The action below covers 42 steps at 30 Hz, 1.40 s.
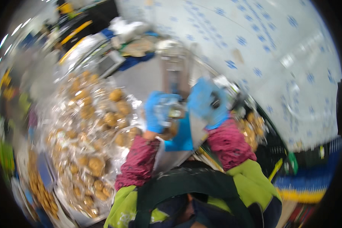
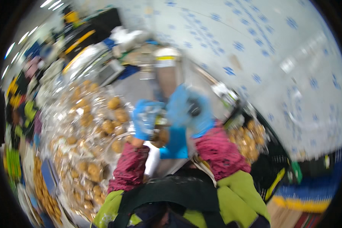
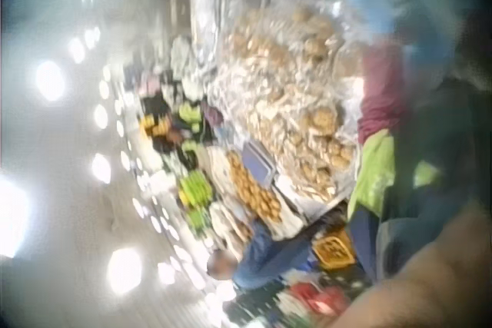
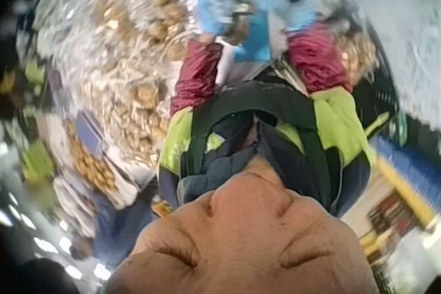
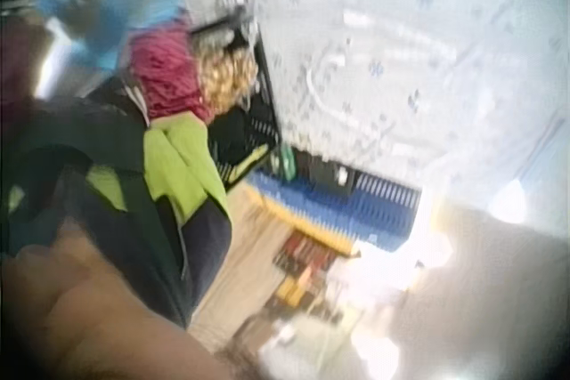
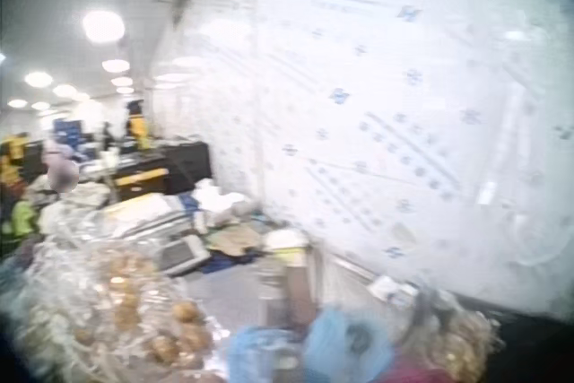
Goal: The person places potatoes into clear plastic bags, seals them using a heat sealer, and stacks the sealed bags into a black crate. The person then carries the crate across the warehouse floor.
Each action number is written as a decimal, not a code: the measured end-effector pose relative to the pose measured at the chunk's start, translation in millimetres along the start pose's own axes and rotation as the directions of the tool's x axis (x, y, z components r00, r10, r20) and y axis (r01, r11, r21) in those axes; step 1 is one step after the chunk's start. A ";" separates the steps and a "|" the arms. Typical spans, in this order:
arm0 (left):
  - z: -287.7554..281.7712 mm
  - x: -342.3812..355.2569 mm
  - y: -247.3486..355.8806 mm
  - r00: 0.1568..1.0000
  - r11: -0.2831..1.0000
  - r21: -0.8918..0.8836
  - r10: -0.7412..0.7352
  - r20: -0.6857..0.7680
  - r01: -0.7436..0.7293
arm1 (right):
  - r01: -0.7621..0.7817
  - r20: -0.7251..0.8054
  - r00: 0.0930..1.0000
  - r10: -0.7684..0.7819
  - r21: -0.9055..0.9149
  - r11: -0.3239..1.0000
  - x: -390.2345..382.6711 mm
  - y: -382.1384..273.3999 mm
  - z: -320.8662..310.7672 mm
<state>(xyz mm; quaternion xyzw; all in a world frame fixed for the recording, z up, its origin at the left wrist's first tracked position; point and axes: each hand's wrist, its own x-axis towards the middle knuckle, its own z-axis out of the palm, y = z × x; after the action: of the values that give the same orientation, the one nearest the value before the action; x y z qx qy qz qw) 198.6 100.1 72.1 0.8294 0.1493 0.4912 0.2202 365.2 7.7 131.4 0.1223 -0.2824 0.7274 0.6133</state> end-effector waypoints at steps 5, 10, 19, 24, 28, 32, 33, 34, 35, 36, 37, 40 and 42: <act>10.1 -2.6 14.8 0.973 0.967 -0.149 -0.219 -0.068 0.207 | -0.266 -0.403 0.895 0.191 -0.139 0.954 -189.9 81.1 -49.4; 15.6 23.4 37.7 0.990 0.985 0.170 -0.062 0.129 0.039 | -0.198 -0.421 0.907 -0.020 -0.468 0.862 -162.4 66.4 -25.8; 85.7 9.7 126.2 0.960 0.976 -0.151 0.186 0.211 -0.156 | 0.002 -0.179 0.767 -0.616 -0.960 0.281 -136.8 30.4 -31.0; 62.2 -3.9 142.1 0.935 0.961 -0.166 0.257 0.245 -0.220 | -0.166 -0.024 0.830 -0.558 -0.964 -0.207 -191.4 -26.6 -1.4; 15.8 -58.2 116.5 0.981 0.991 0.112 0.054 0.185 -0.076 | -0.776 -0.121 0.496 -0.860 -0.506 -0.377 -248.8 -62.5 22.9; -43.3 -143.0 75.7 0.873 0.755 0.454 -0.330 -0.359 0.472 | -0.653 -0.126 0.627 -0.769 -0.623 -0.431 -215.5 -17.6 12.5; -62.9 -162.4 53.4 0.857 0.514 0.687 -0.347 -0.381 0.513 | -0.693 -0.317 0.538 -0.781 -0.693 -0.196 -185.1 7.5 23.6; -87.1 -155.9 47.8 0.807 0.402 0.711 -0.412 -0.423 0.577 | -0.649 -0.321 0.613 -0.722 -0.726 -0.229 -179.9 22.0 6.0; -108.0 -161.5 33.0 0.774 0.257 0.772 -0.467 -0.428 0.581 | -0.681 -0.475 0.568 -0.673 -0.730 -0.059 -162.9 45.1 6.0; -124.7 -175.5 14.4 0.726 0.104 0.807 -0.515 -0.456 0.581 | -0.659 -0.493 0.659 -0.568 -0.743 -0.120 -145.1 63.0 0.8; -139.5 -190.9 -1.0 0.610 0.157 0.715 -0.661 -0.437 0.682 | -0.607 -0.506 0.720 -0.475 -0.791 -0.075 -129.6 83.1 -13.9; -159.5 -211.6 -20.5 0.377 0.384 0.019 -0.894 -0.242 0.923 | -0.648 -0.653 0.750 -0.107 -0.758 0.080 -102.4 145.5 -66.7; -159.7 -187.5 21.4 0.459 0.451 -0.194 -0.889 -0.004 0.871 | -0.580 -0.591 0.804 -0.064 -0.804 0.128 -84.7 185.4 -79.2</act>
<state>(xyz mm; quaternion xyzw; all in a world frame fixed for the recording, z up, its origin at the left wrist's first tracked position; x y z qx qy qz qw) -30.0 29.7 9.7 0.5841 0.5274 0.3591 0.5017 218.7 -34.0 -25.5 -0.5390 -0.5279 0.4781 0.4498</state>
